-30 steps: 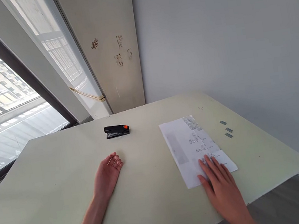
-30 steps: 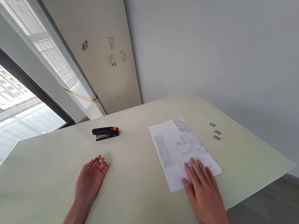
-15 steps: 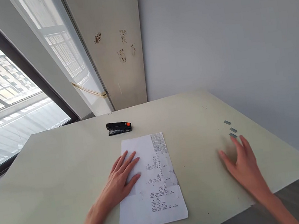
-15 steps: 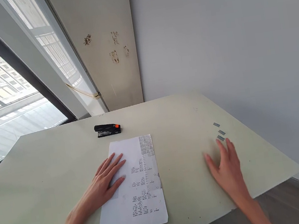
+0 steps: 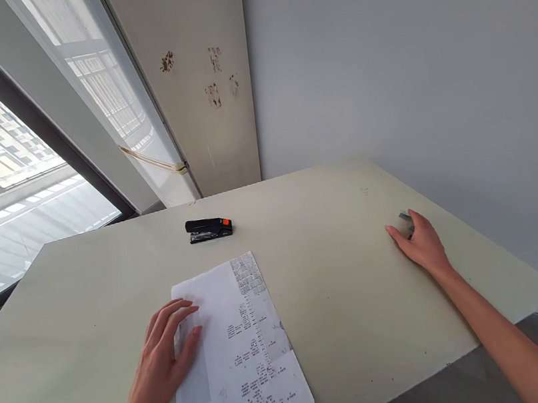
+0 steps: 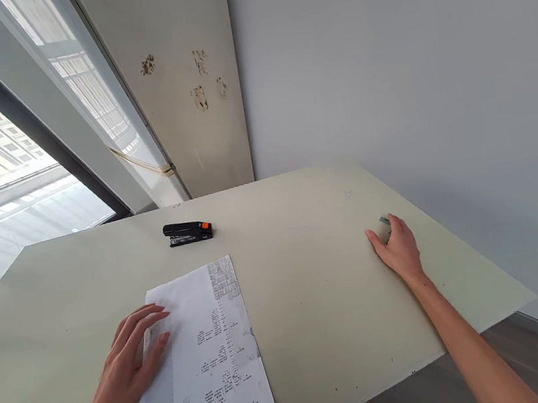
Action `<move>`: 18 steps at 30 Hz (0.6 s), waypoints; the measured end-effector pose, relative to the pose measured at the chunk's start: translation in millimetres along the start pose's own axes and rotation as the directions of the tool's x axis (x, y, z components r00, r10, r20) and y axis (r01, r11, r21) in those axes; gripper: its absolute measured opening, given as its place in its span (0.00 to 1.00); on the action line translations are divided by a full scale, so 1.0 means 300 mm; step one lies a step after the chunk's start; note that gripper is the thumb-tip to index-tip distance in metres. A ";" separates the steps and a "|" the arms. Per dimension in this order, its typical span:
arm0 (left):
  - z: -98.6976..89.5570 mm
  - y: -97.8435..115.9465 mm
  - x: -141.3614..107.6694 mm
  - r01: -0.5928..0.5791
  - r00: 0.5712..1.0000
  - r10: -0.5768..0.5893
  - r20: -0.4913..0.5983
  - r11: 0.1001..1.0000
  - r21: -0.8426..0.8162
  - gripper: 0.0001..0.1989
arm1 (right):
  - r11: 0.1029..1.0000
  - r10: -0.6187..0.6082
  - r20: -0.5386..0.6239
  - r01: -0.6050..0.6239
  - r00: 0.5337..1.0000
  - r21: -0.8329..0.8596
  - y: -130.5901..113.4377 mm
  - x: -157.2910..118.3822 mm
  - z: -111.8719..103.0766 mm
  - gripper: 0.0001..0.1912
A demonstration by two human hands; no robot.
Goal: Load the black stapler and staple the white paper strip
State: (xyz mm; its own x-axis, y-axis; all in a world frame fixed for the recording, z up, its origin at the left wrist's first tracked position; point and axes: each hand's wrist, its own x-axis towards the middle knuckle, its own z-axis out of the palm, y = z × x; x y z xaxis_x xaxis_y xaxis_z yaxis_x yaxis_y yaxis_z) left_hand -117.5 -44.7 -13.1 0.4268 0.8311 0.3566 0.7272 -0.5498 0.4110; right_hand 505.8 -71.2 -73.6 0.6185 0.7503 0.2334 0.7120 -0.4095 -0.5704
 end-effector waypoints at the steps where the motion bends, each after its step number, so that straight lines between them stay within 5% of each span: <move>1: 0.005 -0.005 0.009 0.001 1.000 -0.001 0.010 1.000 -0.003 0.18 | 1.000 -0.018 -0.006 0.018 1.000 0.016 -0.006 0.012 0.009 0.47; 8: 0.043 -0.070 0.132 -0.012 0.991 0.014 0.131 1.000 -0.015 0.25 | 0.958 -0.234 0.008 0.229 0.972 0.173 -0.188 0.019 0.130 0.27; 14: 0.053 -0.075 0.189 -0.016 0.991 0.022 0.135 0.999 -0.043 0.23 | 0.831 -0.460 0.115 0.381 0.881 0.406 -0.529 -0.085 0.333 0.16; 18: 0.044 -0.063 0.177 -0.033 0.988 0.039 0.146 0.998 -0.045 0.21 | 0.729 -0.558 0.177 0.377 0.811 0.571 -0.770 -0.145 0.461 0.12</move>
State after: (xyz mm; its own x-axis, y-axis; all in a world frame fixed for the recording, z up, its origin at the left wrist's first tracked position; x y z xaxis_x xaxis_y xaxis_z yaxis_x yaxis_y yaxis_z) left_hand -101.3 11.0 -12.9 0.5289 0.8123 0.2457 0.6880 -0.5799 0.4363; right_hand 268.3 62.6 -61.0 0.0452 0.9287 0.3681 0.5631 0.2807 -0.7773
